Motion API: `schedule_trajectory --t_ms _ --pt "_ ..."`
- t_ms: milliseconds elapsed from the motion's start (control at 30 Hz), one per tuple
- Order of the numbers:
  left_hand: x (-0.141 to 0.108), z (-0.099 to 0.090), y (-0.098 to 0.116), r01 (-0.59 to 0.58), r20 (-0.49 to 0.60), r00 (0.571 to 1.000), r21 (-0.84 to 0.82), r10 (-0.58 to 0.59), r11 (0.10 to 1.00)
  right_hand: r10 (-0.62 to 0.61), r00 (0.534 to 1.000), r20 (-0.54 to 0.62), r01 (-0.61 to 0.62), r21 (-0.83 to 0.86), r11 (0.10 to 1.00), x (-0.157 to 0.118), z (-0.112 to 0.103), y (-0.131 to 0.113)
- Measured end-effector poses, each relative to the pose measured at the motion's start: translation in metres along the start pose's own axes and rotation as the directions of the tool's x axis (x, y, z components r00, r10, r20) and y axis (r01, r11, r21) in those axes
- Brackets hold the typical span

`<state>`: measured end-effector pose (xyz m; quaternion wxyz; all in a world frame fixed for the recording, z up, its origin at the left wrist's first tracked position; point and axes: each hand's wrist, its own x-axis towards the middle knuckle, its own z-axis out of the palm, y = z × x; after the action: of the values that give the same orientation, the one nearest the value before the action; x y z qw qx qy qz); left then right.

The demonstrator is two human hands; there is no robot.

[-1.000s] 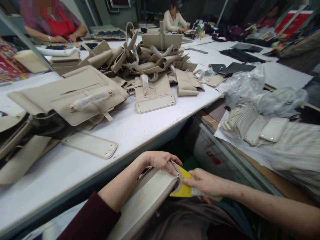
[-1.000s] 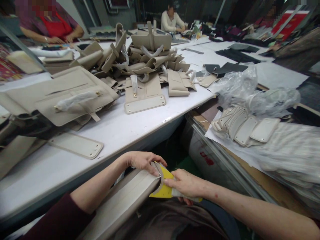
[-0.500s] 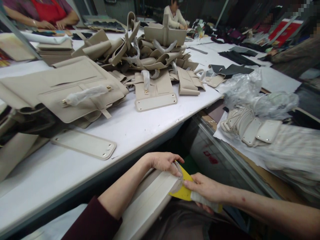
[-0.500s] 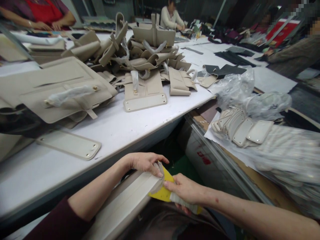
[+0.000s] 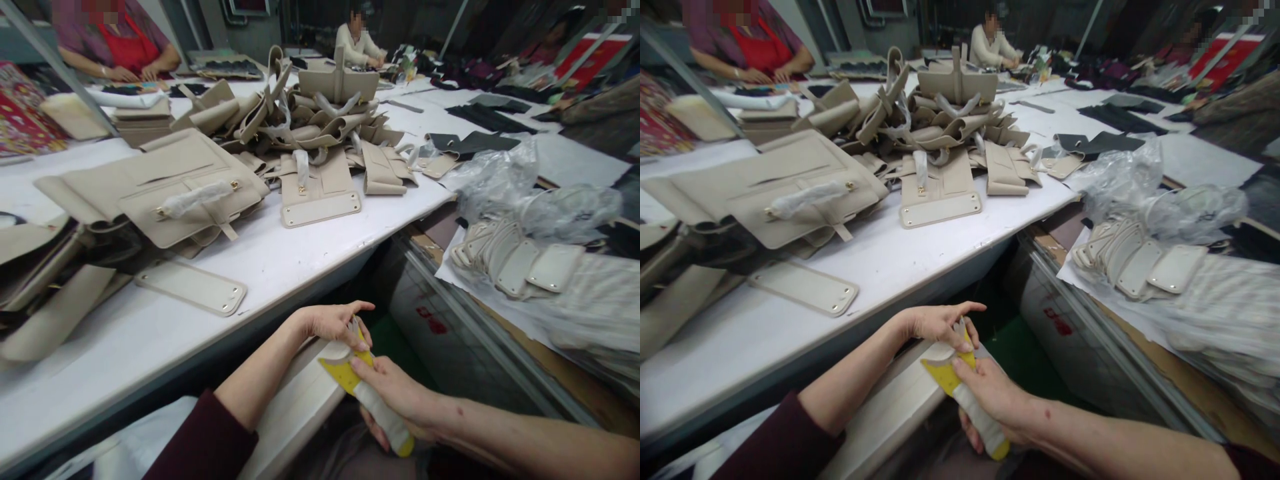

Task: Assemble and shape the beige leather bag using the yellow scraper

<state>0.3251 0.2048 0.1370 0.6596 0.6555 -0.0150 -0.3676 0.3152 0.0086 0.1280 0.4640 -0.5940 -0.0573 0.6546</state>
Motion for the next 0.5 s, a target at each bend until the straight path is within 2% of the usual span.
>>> schedule_trajectory --t_ms 133,200,233,300,367,400,433,467,500 --pt "-0.013 0.008 0.004 -0.049 -0.185 0.982 -0.03 0.043 0.998 0.032 0.996 0.087 -0.044 0.149 0.988 -0.006 0.015 0.015" --pt "-0.03 0.013 0.005 -0.111 -0.329 0.939 -0.021 0.098 0.994 0.008 0.995 0.098 -0.024 0.163 0.986 -0.015 0.013 0.024" --pt "-0.04 0.017 0.005 -0.131 -0.409 0.905 -0.004 0.117 0.991 -0.041 0.997 0.064 0.03 0.156 0.987 -0.021 0.009 0.027" --pt "-0.06 0.027 0.002 -0.113 -0.564 0.817 0.04 0.116 0.993 -0.207 0.973 -0.098 0.218 0.12 0.968 -0.029 -0.003 0.027" --pt "-0.073 0.039 -0.002 -0.024 -0.685 0.725 0.091 0.08 0.996 -0.359 0.886 -0.294 0.397 0.078 0.914 -0.03 -0.014 0.022" --pt "-0.076 0.045 -0.004 0.028 -0.717 0.695 0.116 0.064 0.993 -0.398 0.844 -0.359 0.451 0.074 0.889 -0.026 -0.018 0.019" --pt "-0.077 0.05 -0.006 0.074 -0.734 0.677 0.139 0.053 0.988 -0.41 0.821 -0.397 0.476 0.08 0.876 -0.02 -0.021 0.015" --pt "-0.076 0.054 -0.008 0.107 -0.74 0.67 0.159 0.047 0.981 -0.402 0.819 -0.409 0.476 0.095 0.874 -0.012 -0.023 0.012" --pt "-0.073 0.058 -0.01 0.126 -0.74 0.671 0.174 0.045 0.977 -0.38 0.837 -0.393 0.459 0.128 0.879 -0.003 -0.023 0.009"
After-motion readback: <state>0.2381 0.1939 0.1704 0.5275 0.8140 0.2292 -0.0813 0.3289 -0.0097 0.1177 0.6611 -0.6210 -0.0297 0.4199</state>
